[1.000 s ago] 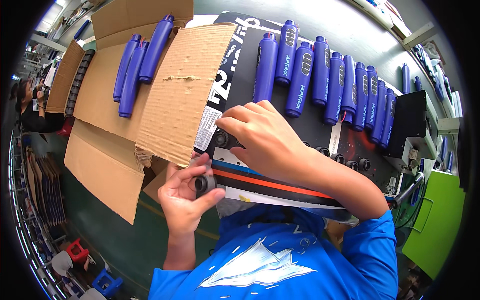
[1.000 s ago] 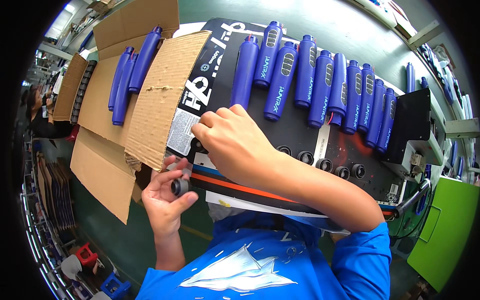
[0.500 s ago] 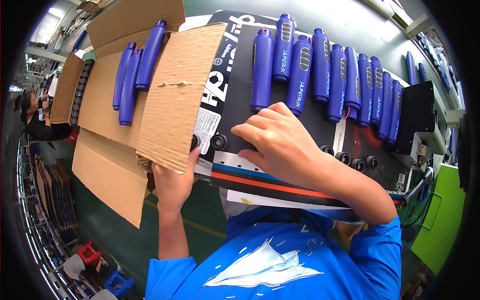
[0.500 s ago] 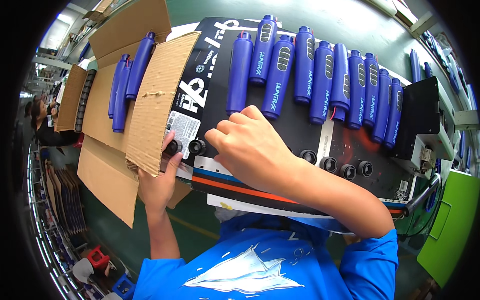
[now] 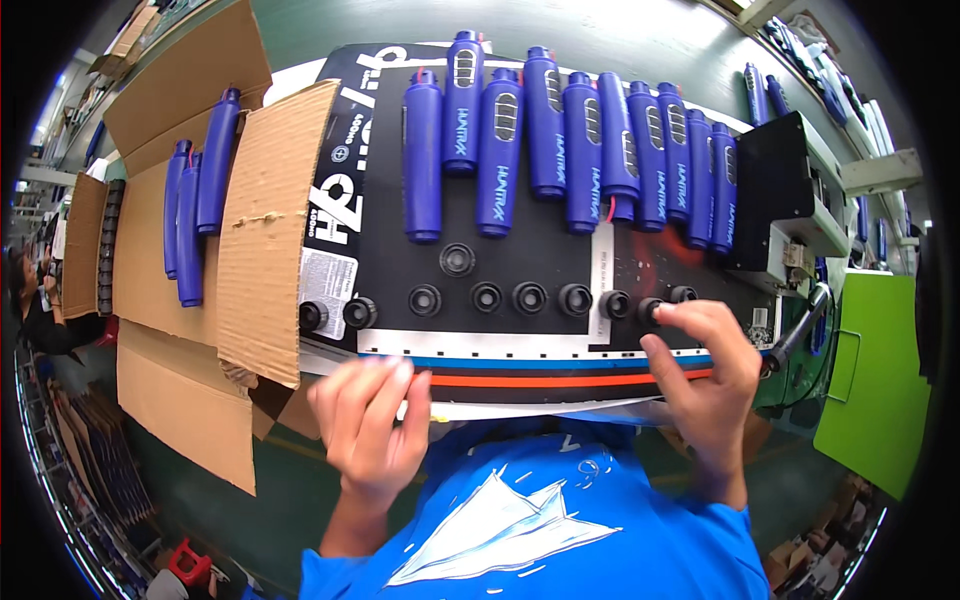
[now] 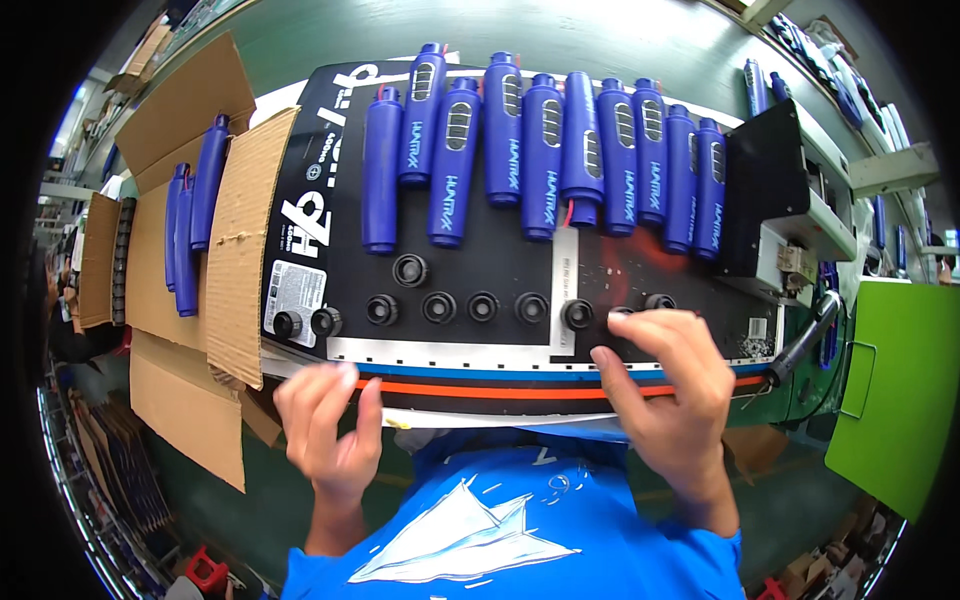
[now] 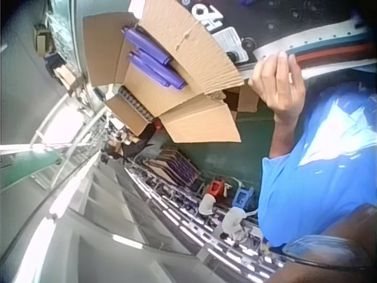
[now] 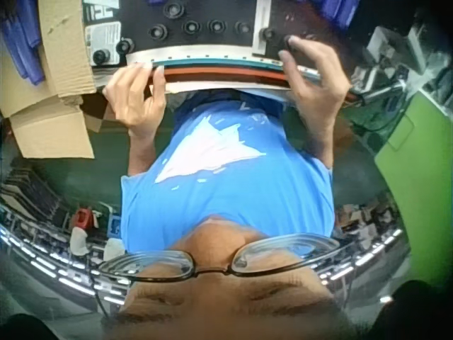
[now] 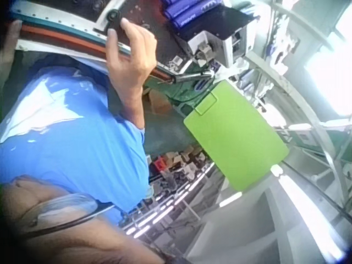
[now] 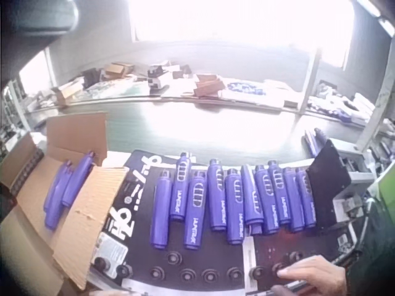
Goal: The person assembles electronic device housings by securing them with screws using a power screwdriver, then organizes the components on an assembly line. Plastic caps are also used in the assembly process.
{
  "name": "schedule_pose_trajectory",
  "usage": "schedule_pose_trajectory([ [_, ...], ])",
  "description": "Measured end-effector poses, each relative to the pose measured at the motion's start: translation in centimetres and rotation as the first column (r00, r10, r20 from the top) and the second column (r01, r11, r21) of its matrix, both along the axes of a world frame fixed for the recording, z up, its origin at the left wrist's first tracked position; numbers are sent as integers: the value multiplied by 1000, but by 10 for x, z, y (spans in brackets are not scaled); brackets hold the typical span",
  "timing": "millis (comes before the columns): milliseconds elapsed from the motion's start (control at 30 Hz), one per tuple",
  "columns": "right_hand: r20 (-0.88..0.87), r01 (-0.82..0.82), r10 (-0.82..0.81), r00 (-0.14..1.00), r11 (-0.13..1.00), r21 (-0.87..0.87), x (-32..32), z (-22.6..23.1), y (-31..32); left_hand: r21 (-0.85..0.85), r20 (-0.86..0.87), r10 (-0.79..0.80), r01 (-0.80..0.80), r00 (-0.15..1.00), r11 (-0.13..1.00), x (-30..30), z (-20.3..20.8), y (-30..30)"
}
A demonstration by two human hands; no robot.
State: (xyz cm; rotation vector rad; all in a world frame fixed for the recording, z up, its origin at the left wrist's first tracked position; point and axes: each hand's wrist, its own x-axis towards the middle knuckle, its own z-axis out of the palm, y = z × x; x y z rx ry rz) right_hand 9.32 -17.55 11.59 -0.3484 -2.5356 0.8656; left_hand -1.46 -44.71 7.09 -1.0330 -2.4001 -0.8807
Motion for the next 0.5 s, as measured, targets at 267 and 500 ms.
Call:
schedule_pose_trajectory([
  [267,-212,237,-224,951,971,37,64,-21,-2,-178,61,-115,124,992,976,-57,7,69],
  [500,-208,357,-337,918,932,68,93,-33,27,-279,136,-131,165,982,946,-55,17,85],
])
